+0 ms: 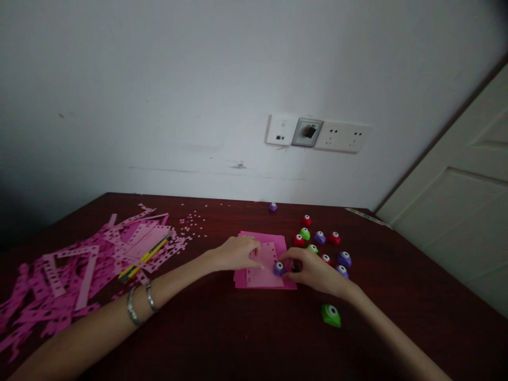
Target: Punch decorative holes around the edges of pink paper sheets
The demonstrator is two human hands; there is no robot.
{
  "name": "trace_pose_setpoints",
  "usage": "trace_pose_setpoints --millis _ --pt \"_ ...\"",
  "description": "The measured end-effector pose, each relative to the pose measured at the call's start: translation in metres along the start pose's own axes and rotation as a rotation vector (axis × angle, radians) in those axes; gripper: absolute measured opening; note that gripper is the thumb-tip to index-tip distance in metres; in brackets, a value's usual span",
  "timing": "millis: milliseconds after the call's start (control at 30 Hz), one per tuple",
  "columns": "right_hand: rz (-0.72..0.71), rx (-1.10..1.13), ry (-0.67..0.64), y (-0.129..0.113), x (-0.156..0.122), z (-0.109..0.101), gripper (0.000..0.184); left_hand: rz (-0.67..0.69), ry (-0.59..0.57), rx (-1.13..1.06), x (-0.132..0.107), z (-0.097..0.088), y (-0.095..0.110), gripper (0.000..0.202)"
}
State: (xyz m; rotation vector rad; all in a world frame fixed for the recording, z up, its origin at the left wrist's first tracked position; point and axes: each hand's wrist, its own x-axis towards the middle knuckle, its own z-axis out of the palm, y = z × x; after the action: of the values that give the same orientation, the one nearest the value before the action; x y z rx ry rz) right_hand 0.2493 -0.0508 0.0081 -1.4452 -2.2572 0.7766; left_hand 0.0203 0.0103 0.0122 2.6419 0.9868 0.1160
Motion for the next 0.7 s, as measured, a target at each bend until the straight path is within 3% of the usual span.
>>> trace_pose_setpoints --millis 233,433,700 --pt "0.037 0.036 0.009 0.000 -0.002 -0.011 0.026 0.051 -0.025 -0.116 0.003 0.007 -0.006 0.037" --pt "0.175 0.313 -0.045 0.008 0.001 -0.016 0.030 0.059 0.007 -0.217 0.006 0.003 -0.010 0.024" --pt "0.401 0.422 -0.258 0.006 0.012 -0.010 0.036 0.105 -0.008 -0.221 0.008 0.005 -0.001 0.026"
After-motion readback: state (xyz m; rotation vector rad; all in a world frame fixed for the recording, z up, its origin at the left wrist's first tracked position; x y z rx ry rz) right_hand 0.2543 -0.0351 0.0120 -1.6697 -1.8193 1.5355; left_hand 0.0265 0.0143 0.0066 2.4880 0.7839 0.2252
